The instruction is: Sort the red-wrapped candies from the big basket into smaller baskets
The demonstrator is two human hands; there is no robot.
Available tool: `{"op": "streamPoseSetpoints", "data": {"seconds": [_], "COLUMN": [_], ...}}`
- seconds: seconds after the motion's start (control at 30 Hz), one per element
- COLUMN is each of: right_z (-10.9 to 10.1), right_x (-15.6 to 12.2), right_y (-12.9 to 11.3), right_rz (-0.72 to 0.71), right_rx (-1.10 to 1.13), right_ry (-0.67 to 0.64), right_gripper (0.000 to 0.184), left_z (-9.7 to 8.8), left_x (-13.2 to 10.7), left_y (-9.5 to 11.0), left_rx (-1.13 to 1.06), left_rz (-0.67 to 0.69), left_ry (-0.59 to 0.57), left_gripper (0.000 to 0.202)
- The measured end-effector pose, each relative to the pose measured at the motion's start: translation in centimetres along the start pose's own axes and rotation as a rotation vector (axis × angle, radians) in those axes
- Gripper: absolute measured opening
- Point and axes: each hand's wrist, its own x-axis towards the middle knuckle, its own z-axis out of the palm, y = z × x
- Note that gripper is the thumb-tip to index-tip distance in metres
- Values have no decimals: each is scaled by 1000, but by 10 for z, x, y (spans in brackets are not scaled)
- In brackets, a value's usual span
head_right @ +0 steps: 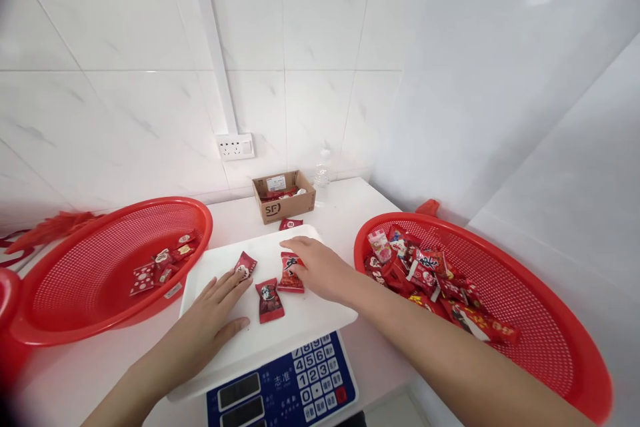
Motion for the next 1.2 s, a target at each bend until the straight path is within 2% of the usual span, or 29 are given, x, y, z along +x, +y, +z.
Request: {"op": "streamPoseSetpoints", "data": {"seconds": [0.07, 0.2, 0.33, 0.4, 0.5, 0.6, 0.73, 0.87, 0.93, 1.03, 1.2], "right_z": [2, 2, 1, 2, 2, -8, -30, -41, -38, -27, -7], "right_x": [1, -1, -5, -8, -14, -25, -50, -92, -115, -146, -173], "right_y": [-1, -5, -4, -2, 0, -5, -6, 14, 28, 48, 61], "right_rz": [-45, -105, -43, -34, -54, -38, 66, 219, 301, 393, 514], "right_rx": [15, 92, 36, -13, -76, -99, -85, -84, -94, -96, -64], "right_ry": [-5, -113, -181, -258, -358, -361, -302, -98, -6, 63, 86], "right_gripper": [48, 54, 58, 59, 61, 63, 59, 52, 52, 55, 55], "left_z": [-4, -8, -7, -4, -2, -6, -16, -18, -13, -4, 5], "left_x": [-2, -9, -6, 0, 10, 20, 38, 61, 71, 82, 86], "left_y": [5, 11, 8, 7, 9, 16, 27, 36, 39, 41, 42], "left_rx": [-16, -66, -81, -46, 14, 39, 35, 3, -21, -28, -10], "left_rz": [17, 35, 17, 45, 110, 177, 251, 251, 229, 205, 184], "left_ry": [-13, 32, 131, 151, 109, 33, -50, -84, -103, -100, -72], "left_gripper": [49, 43, 41, 43, 49, 57, 63, 65, 65, 64, 63]}}
